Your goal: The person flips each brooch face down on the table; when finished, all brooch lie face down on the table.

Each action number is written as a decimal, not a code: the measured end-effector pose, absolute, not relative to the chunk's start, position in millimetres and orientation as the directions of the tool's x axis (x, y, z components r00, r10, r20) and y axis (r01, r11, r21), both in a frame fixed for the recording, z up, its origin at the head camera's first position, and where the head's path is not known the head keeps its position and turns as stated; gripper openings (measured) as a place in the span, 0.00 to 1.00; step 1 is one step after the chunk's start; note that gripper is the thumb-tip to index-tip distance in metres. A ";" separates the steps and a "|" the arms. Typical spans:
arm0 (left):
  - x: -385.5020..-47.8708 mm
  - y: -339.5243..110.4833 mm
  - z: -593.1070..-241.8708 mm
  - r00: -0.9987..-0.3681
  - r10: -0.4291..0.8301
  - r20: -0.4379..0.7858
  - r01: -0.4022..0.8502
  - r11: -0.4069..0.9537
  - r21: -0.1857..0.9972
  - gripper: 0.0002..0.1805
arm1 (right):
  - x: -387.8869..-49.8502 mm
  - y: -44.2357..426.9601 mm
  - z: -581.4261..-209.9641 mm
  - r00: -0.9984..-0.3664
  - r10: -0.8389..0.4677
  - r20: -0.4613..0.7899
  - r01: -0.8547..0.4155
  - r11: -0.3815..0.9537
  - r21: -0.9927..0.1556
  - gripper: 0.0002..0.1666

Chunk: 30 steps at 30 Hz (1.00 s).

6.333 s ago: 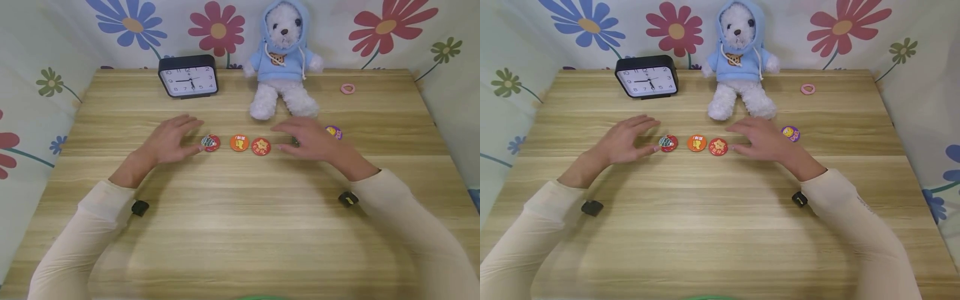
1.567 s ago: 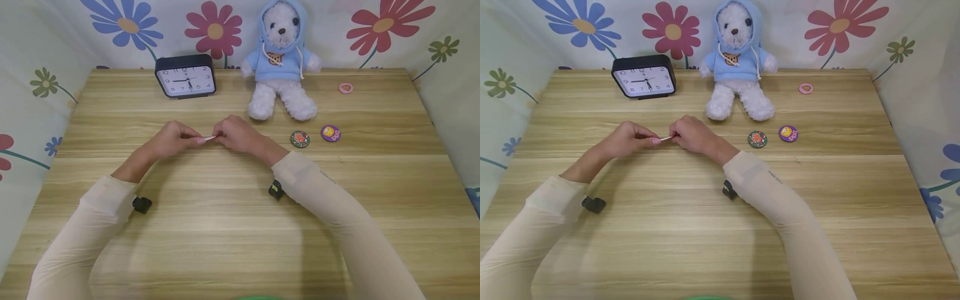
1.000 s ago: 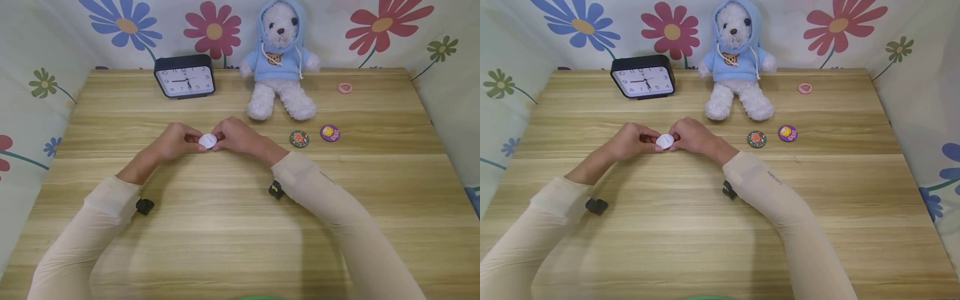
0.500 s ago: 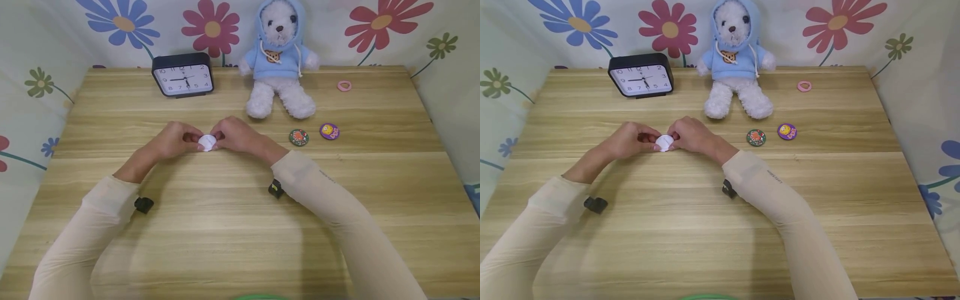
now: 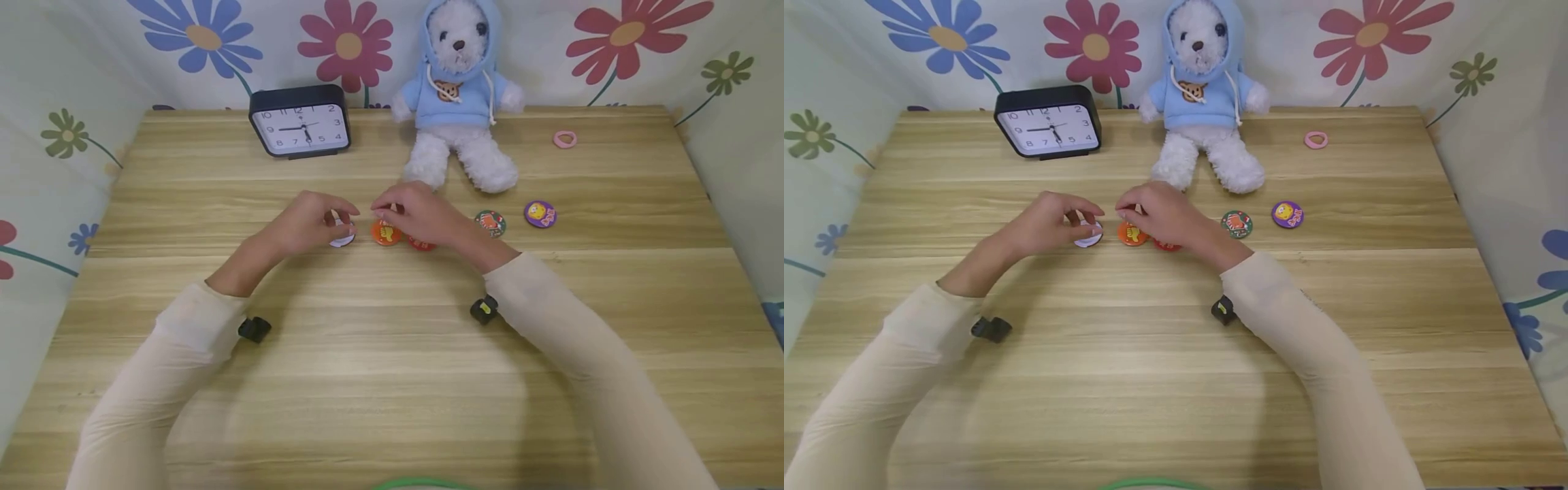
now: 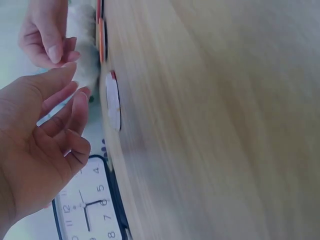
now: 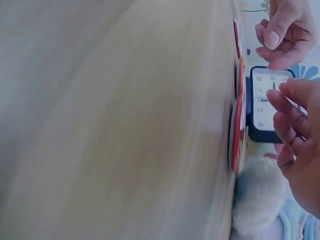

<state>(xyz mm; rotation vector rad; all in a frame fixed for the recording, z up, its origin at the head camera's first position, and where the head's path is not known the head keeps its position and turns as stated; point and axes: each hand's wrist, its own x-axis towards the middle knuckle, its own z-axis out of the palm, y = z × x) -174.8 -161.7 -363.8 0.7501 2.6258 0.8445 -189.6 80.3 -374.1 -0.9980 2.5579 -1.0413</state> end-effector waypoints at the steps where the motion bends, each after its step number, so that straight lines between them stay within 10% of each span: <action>1: -175.9 -159.0 -362.8 -0.820 0.564 -0.098 0.399 0.686 0.609 0.16 | -189.7 83.9 -372.1 -0.751 -0.657 0.069 -0.523 0.527 -0.670 0.14; 14: -191.3 -133.3 -362.8 -0.810 0.579 -0.093 0.437 0.701 0.563 0.21 | -194.9 104.7 -368.6 -0.694 -0.720 0.033 -0.644 0.599 -0.477 0.23; 30: -186.5 -125.0 -376.8 -0.780 0.618 -0.100 0.474 0.688 0.550 0.19 | -190.0 101.1 -381.8 -0.715 -0.698 -0.032 -0.589 0.627 -0.509 0.23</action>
